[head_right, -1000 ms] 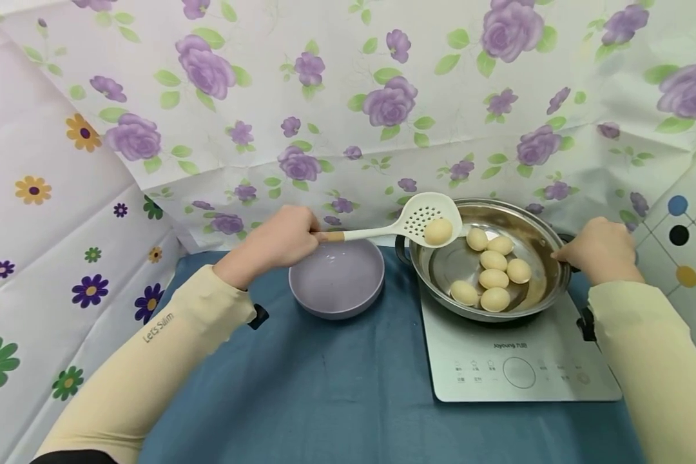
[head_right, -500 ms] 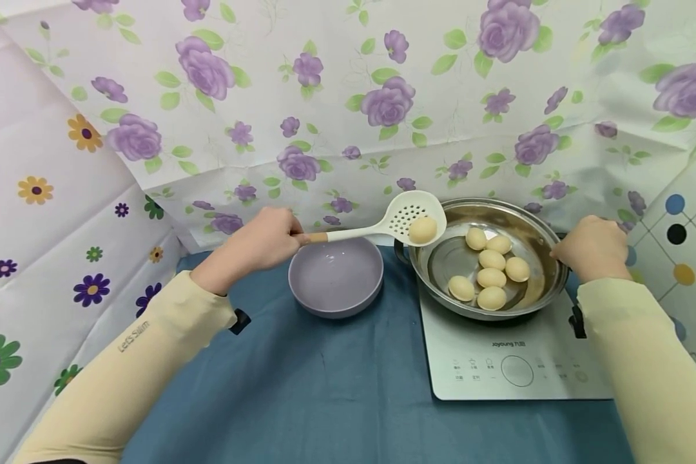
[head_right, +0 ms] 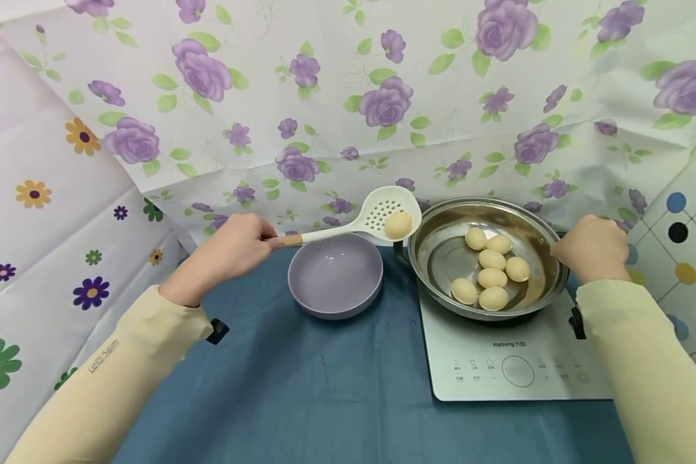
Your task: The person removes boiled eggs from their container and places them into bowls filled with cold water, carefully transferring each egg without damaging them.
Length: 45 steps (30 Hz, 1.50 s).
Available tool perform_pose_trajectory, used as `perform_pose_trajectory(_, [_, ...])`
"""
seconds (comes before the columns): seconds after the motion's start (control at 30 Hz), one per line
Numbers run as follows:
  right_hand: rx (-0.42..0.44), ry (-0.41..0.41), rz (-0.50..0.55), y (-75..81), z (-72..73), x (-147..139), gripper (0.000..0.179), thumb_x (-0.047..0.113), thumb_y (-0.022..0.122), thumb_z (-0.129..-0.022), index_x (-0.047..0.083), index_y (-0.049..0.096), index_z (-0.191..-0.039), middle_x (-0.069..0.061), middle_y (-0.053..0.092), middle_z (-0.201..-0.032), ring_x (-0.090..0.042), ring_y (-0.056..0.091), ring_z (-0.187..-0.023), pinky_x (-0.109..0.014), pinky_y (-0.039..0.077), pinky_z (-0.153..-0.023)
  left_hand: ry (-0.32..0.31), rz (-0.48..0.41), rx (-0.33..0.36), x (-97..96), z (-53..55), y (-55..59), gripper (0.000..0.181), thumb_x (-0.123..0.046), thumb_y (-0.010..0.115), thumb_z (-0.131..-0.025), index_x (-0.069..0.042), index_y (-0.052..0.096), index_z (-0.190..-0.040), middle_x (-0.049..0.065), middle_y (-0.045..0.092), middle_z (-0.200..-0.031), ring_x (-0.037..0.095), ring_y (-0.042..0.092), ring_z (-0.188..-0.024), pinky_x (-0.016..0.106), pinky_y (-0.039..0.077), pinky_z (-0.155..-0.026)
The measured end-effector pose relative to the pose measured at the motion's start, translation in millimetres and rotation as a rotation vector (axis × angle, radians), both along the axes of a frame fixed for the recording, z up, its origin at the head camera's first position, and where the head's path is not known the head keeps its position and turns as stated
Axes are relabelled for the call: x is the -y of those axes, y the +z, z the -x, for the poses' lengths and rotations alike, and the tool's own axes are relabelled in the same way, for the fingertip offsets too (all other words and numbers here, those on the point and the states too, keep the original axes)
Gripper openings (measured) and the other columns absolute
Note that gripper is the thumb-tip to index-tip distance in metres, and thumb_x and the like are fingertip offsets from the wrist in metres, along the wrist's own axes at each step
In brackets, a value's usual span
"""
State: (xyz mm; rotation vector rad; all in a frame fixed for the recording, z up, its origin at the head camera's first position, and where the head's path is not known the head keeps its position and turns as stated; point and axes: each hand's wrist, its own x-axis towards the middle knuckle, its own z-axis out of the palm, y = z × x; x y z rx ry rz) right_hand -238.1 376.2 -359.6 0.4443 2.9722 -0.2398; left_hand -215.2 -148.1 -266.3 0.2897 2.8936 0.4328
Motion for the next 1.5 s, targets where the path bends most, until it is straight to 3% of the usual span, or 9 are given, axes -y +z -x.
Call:
perform_pose_trajectory(0.23, [-0.008,0.004,-0.023,-1.6,0.9,1,0.081,0.042,0.065,-0.078,-0.030,0.041,-0.109,-0.048,0.047,-0.096,-0.057,0.051,-0.084,-0.044,0.046,-0.045,0.022,-0.013,0.017,22.2,-6.0,-2.5,0.026,-0.026,0.049,-0.096,-0.013,0.071,-0.089,0.005,0.053,-0.058,0.014,0.038,-0.043,0.026,0.032,-0.042])
perform_pose_trajectory(0.57, [-0.013,0.007,-0.020,-3.8,1.5,0,0.074,0.038,0.064,-0.078,-0.028,0.045,-0.105,-0.046,0.049,-0.093,-0.057,0.053,-0.080,-0.044,0.045,-0.043,0.060,0.025,-0.011,54.1,-15.0,-17.5,0.029,-0.026,0.049,-0.097,-0.013,0.067,-0.078,0.002,0.046,-0.054,0.014,0.036,-0.042,0.026,0.031,-0.042])
perform_pose_trajectory(0.7, [-0.017,0.004,-0.016,-3.5,2.1,0,0.072,0.037,0.063,-0.078,-0.028,0.046,-0.104,-0.047,0.048,-0.093,-0.056,0.053,-0.078,-0.045,0.045,-0.043,0.069,0.025,-0.004,62.8,-17.1,-23.4,0.028,-0.024,0.049,-0.096,-0.010,0.070,-0.083,0.004,0.049,-0.055,0.015,0.038,-0.042,0.027,0.032,-0.042])
perform_pose_trajectory(0.9, [-0.004,-0.008,0.004,-4.0,3.5,1,0.072,0.038,0.063,-0.079,-0.028,0.046,-0.105,-0.048,0.046,-0.094,-0.055,0.053,-0.075,-0.045,0.045,-0.042,0.085,0.050,0.010,72.3,-17.8,-35.7,0.028,-0.023,0.049,-0.096,-0.006,0.071,-0.095,0.006,0.054,-0.060,0.015,0.039,-0.043,0.027,0.032,-0.043])
perform_pose_trajectory(1.1, [-0.013,-0.003,0.002,-5.5,4.7,0,0.070,0.038,0.063,-0.078,-0.026,0.048,-0.103,-0.047,0.048,-0.092,-0.054,0.054,-0.073,-0.044,0.045,-0.041,0.103,0.089,-0.001,78.6,-16.4,-49.8,0.027,-0.021,0.050,-0.095,-0.004,0.071,-0.097,0.007,0.057,-0.069,0.016,0.043,-0.046,0.027,0.033,-0.043])
perform_pose_trajectory(1.5, [-0.026,0.014,-0.019,-2.7,1.1,5,0.063,0.034,0.062,-0.079,-0.025,0.050,-0.096,-0.042,0.050,-0.085,-0.049,0.055,-0.068,-0.042,0.045,-0.042,0.087,0.129,-0.049,82.6,-14.9,-66.9,0.028,-0.021,0.047,-0.096,-0.008,0.070,-0.089,0.005,0.052,-0.058,0.016,0.039,-0.043,0.028,0.030,-0.041])
